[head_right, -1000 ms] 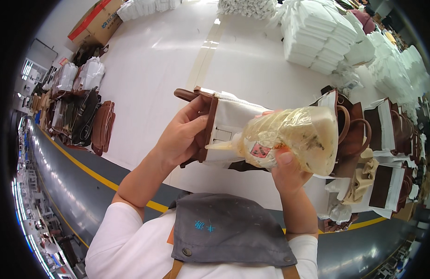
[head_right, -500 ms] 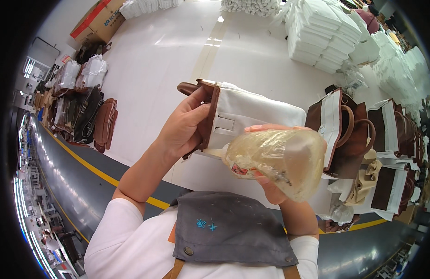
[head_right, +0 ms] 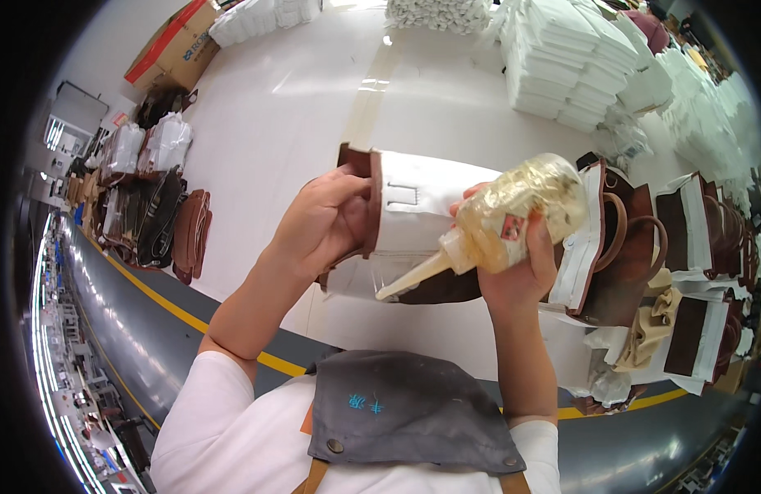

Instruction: Apply glue to bag edges and organize leather strips at a workstation.

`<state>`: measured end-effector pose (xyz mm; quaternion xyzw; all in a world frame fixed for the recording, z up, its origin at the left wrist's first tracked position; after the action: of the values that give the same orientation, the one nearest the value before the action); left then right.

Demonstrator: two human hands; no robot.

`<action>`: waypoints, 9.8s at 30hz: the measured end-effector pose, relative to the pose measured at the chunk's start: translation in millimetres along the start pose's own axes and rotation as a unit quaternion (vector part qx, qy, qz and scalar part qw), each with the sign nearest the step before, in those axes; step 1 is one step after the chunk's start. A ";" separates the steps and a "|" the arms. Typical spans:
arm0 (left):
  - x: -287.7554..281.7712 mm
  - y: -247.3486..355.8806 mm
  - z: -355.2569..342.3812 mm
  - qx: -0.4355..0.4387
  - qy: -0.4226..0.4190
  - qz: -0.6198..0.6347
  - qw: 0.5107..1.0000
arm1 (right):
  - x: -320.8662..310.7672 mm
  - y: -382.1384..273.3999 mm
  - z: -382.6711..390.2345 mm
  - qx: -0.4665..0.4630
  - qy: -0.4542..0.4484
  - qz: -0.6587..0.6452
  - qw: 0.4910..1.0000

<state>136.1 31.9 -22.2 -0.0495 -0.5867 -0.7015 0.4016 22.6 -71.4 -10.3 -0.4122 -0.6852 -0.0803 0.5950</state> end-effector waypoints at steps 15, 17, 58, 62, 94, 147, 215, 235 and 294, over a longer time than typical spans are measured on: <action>-22.5 -19.3 4.4 0.039 -0.119 -0.458 0.880 | -44.4 -30.7 -9.9 -0.122 0.090 0.112 0.982; -20.5 -18.3 3.6 0.041 -0.126 -0.448 0.884 | -35.8 -42.9 -6.1 -0.178 0.068 0.177 0.966; -4.1 -9.0 0.7 0.058 -0.125 -0.456 0.879 | 38.9 -41.0 16.0 -0.268 -0.046 0.388 0.881; -1.9 -7.2 1.4 0.050 -0.113 -0.460 0.879 | 35.6 -39.3 14.8 -0.259 0.003 0.379 0.888; -24.9 49.9 7.5 0.333 0.124 -0.644 0.677 | -33.7 -262.0 118.7 -0.138 0.122 -0.054 0.981; 499.3 -307.1 -87.3 0.120 -0.101 -0.462 0.873 | -42.9 -773.3 522.7 -0.320 0.211 0.153 0.911; 859.9 -449.2 -158.8 0.522 -0.434 -0.728 0.102 | -240.7 -855.8 434.9 -0.370 0.247 -0.099 0.890; 909.3 -552.4 23.0 0.624 -0.497 -0.579 0.169 | -54.8 -554.9 891.3 -0.762 0.234 -0.175 0.578; 347.6 -1349.1 1799.0 0.327 -0.878 -0.211 -0.278 | 639.4 293.4 2044.3 -0.915 0.256 0.043 -0.310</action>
<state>-1658.9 1393.7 -339.3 0.3471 0.4298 -0.3459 0.7584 -1284.6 1646.6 -128.6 0.4254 -0.4558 0.6820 0.3824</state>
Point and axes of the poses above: each hand's wrist, its own z-axis away from the middle knuckle, its own x-axis out of the palm, y = z × x, the point moved 10 cm from there along -z, towards the middle knuckle, and after that the axes turned 14 degrees about -z, right-handed, at the moved point
